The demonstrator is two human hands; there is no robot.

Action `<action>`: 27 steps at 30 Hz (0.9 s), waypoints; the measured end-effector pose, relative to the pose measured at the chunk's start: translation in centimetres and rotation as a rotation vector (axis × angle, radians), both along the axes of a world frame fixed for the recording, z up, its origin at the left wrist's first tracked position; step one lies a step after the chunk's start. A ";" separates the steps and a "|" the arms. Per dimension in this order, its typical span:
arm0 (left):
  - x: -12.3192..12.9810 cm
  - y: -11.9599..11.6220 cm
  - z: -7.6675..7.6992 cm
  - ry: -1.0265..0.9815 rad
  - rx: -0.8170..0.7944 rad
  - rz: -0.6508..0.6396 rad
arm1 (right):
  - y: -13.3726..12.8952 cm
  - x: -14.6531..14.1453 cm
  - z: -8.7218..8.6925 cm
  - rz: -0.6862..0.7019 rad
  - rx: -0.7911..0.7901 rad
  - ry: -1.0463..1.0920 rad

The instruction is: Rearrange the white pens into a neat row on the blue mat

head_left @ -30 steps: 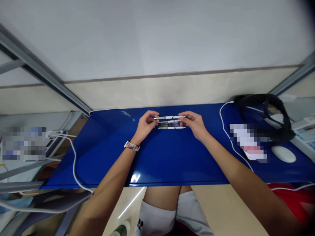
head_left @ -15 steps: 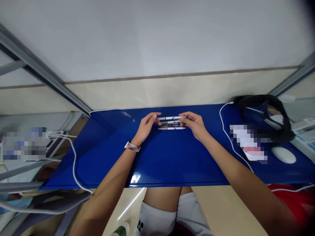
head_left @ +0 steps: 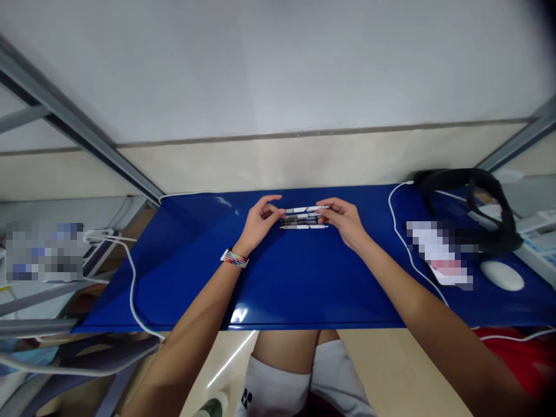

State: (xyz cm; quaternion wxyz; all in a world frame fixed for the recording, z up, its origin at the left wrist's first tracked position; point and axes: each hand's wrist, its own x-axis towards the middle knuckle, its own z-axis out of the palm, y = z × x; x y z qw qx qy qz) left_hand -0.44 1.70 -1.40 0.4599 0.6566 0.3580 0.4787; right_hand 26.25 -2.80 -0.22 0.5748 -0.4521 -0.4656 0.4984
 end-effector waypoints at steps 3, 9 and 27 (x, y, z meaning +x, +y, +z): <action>-0.1 0.0 0.0 0.023 0.016 0.017 | 0.1 0.0 0.0 -0.001 -0.006 0.021; -0.2 -0.1 0.3 0.074 0.071 0.073 | 0.0 0.2 -0.1 0.003 -0.012 0.021; -0.1 -0.3 0.6 0.024 0.077 0.022 | -0.2 0.5 0.3 0.154 -0.136 0.221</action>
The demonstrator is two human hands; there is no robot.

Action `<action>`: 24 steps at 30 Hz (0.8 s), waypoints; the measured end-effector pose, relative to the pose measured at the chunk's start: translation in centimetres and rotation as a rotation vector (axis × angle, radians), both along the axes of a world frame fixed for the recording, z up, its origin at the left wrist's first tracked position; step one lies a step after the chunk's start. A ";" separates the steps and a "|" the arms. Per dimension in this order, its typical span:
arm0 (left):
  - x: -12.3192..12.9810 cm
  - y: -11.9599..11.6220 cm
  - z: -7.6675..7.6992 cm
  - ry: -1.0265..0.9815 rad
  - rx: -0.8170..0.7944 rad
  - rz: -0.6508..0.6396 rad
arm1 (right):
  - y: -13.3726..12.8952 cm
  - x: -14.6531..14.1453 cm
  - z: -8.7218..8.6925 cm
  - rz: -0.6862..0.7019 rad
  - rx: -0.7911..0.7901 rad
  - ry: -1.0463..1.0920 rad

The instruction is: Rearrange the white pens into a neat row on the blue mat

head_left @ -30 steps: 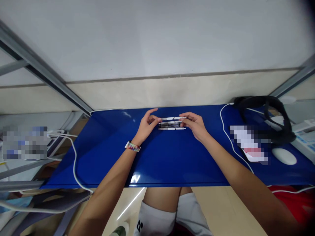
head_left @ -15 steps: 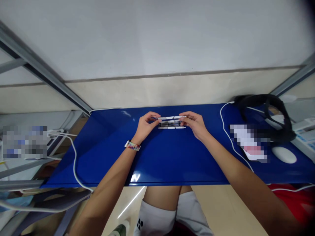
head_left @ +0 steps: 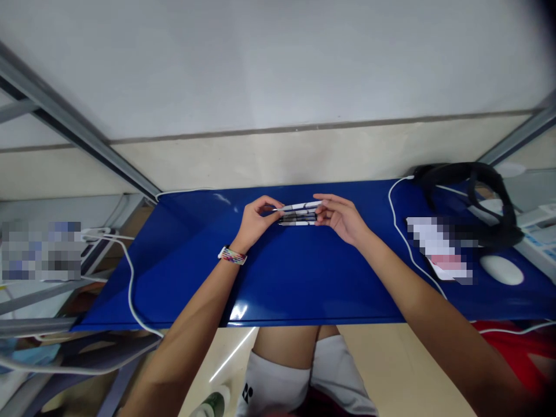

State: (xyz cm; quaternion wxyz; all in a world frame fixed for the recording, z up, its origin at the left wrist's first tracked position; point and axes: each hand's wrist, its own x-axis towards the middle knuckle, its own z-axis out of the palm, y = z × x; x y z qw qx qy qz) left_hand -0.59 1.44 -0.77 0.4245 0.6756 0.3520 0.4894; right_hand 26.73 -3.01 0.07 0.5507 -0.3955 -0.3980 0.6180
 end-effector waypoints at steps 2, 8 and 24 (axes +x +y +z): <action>0.0 0.0 0.0 -0.023 -0.012 0.003 | 0.0 0.0 0.1 0.064 -0.063 0.079; 0.1 -0.2 0.3 -0.049 -0.083 0.006 | 0.0 -0.3 0.0 0.080 -0.072 0.100; -0.6 0.2 0.5 0.021 -0.122 -0.058 | -0.5 -0.2 0.7 0.124 -0.052 0.118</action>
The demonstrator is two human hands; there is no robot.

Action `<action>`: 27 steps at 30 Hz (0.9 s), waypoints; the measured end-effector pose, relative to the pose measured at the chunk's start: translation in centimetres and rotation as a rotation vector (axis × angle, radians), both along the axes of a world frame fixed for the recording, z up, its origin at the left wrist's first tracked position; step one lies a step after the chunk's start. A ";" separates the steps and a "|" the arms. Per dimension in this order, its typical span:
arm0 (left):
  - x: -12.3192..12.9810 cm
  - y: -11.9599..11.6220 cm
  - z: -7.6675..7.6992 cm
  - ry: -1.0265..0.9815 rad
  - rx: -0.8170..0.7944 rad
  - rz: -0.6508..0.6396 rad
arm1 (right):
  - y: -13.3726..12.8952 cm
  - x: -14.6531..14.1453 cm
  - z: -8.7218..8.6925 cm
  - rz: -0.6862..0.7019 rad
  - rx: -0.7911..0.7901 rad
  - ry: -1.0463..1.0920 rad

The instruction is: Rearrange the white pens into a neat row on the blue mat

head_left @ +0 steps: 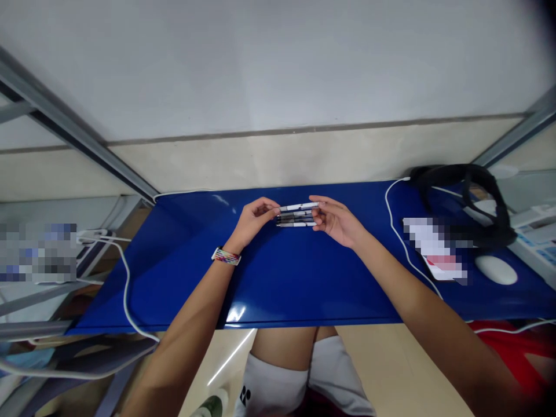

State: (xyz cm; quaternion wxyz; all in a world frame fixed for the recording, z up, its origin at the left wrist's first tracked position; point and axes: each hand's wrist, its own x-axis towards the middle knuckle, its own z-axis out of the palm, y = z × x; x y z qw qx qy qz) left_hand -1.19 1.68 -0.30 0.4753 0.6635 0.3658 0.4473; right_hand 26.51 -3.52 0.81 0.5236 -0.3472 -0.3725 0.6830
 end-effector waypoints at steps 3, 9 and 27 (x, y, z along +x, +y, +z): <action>0.1 -0.1 0.0 -0.021 0.013 0.034 | 0.0 0.4 0.2 0.058 -0.032 0.047; 0.6 -0.2 -0.4 -0.071 0.039 0.080 | 0.1 0.4 -0.2 0.018 -0.093 0.140; 1.8 -0.7 -0.5 -0.172 0.003 0.099 | 0.3 -0.6 -0.6 -0.122 -0.272 0.426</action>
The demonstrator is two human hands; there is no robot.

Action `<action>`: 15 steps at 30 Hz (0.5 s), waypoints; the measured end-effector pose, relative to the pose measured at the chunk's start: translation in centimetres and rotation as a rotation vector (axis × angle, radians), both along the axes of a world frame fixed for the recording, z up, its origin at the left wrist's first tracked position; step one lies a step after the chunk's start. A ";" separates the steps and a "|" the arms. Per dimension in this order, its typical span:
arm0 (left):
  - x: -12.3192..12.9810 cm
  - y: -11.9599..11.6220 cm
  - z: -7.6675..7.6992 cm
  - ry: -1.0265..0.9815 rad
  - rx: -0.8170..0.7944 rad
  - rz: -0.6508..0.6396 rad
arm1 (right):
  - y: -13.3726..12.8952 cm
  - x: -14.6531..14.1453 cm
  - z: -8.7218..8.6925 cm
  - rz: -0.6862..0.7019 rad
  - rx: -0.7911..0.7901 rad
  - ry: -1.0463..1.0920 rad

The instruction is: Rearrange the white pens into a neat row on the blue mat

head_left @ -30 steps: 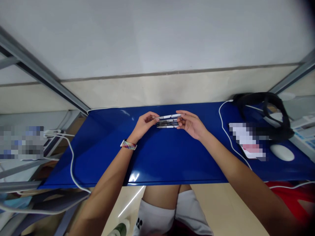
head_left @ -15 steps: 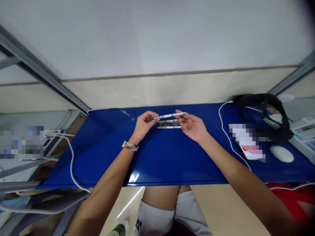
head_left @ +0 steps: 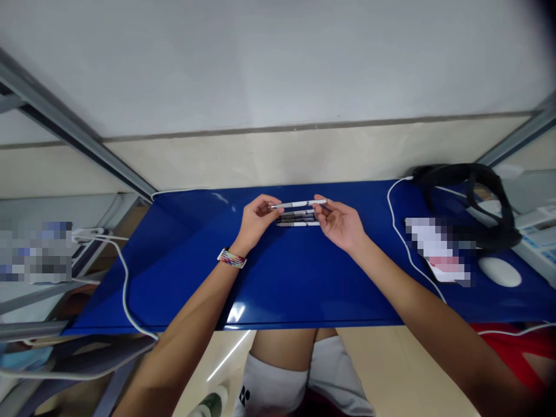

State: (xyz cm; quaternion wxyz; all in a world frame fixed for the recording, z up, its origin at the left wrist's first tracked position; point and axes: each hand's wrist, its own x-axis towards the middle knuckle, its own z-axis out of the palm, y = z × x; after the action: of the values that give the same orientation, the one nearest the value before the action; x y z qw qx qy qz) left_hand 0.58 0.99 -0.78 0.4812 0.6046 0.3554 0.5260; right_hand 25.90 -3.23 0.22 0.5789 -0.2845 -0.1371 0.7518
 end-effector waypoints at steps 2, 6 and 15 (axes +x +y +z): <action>0.0 0.1 -0.1 -0.009 -0.004 0.002 | 0.0 -0.1 0.0 -0.006 -0.003 0.001; 0.0 0.0 -0.1 0.004 -0.010 0.005 | -0.1 -0.3 -0.1 -0.027 0.017 0.046; 0.1 0.0 -0.1 0.000 -0.012 0.002 | 0.2 -0.2 -0.3 -0.038 0.006 0.033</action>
State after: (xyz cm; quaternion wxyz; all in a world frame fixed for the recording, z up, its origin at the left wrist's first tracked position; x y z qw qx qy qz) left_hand 0.64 0.95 -0.90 0.4841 0.6013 0.3592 0.5245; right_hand 25.74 -3.04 -0.04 0.5961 -0.2730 -0.1244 0.7448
